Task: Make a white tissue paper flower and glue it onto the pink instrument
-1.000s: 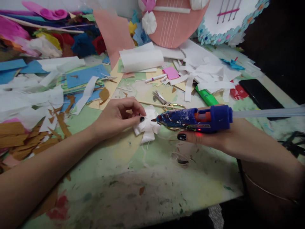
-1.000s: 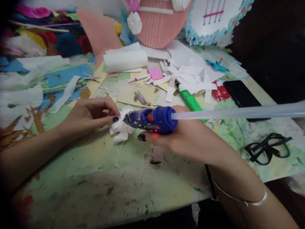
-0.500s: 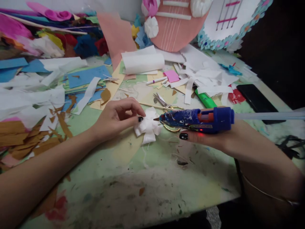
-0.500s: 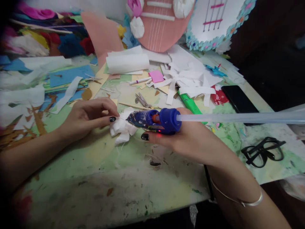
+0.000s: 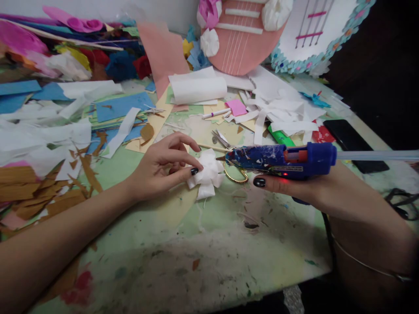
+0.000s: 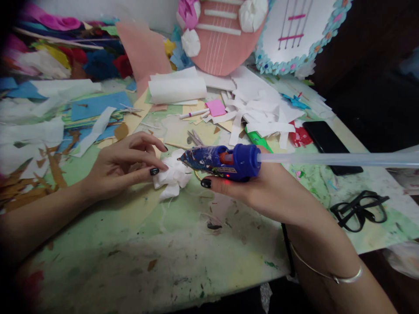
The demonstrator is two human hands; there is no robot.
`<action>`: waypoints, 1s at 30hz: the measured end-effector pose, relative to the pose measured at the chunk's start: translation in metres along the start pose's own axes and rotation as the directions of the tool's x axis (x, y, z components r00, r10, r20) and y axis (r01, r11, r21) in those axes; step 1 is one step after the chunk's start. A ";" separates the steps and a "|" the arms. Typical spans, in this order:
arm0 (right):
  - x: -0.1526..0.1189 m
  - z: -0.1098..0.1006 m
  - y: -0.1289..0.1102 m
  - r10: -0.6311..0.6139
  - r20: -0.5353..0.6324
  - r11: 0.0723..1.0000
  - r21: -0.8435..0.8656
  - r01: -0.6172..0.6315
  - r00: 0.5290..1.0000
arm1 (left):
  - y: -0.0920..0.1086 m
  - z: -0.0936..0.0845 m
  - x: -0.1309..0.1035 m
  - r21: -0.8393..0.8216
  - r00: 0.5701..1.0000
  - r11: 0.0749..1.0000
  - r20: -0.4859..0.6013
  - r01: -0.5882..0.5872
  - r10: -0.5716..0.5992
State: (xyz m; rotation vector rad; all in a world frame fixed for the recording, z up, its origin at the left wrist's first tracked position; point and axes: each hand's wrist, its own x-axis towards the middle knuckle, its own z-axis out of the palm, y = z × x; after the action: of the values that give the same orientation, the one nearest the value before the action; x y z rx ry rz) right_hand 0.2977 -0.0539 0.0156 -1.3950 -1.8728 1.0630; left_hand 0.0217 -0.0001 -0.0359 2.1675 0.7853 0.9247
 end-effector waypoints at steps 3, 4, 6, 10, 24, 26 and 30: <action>-0.001 -0.002 -0.001 0.048 0.009 0.999 -0.003 -0.048 0.999 | 0.000 -0.002 0.005 -0.058 0.990 0.991 -0.071 0.117 -0.121; -0.001 -0.003 -0.001 0.054 0.015 0.999 -0.003 -0.054 0.998 | -0.002 -0.004 0.009 -0.064 0.988 0.990 -0.075 0.128 -0.133; -0.001 -0.004 -0.001 0.053 0.050 0.999 -0.007 -0.053 0.997 | -0.005 -0.008 0.019 -0.046 0.995 0.994 -0.010 0.096 -0.096; 0.000 -0.003 -0.002 0.049 0.066 0.998 -0.054 -0.046 0.997 | -0.007 -0.013 0.050 -0.045 0.950 0.998 0.311 0.033 -0.017; 0.000 0.000 0.005 0.068 0.089 0.992 -0.109 -0.058 0.994 | -0.012 0.002 0.094 0.005 0.790 0.999 0.612 0.052 -0.044; 0.000 0.000 0.005 0.061 0.074 0.993 -0.106 -0.053 0.995 | -0.011 0.001 0.092 0.024 0.818 0.998 0.572 0.063 -0.065; -0.001 0.001 0.003 0.061 0.012 0.992 -0.116 -0.059 0.998 | -0.006 -0.006 0.083 0.092 0.868 0.994 0.486 0.066 -0.103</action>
State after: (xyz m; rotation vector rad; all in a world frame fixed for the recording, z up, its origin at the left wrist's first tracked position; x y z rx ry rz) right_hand 0.2983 -0.0545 0.0124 -1.5207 -1.9413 1.0105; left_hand 0.0629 0.0653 -0.0055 2.2685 0.6560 0.2717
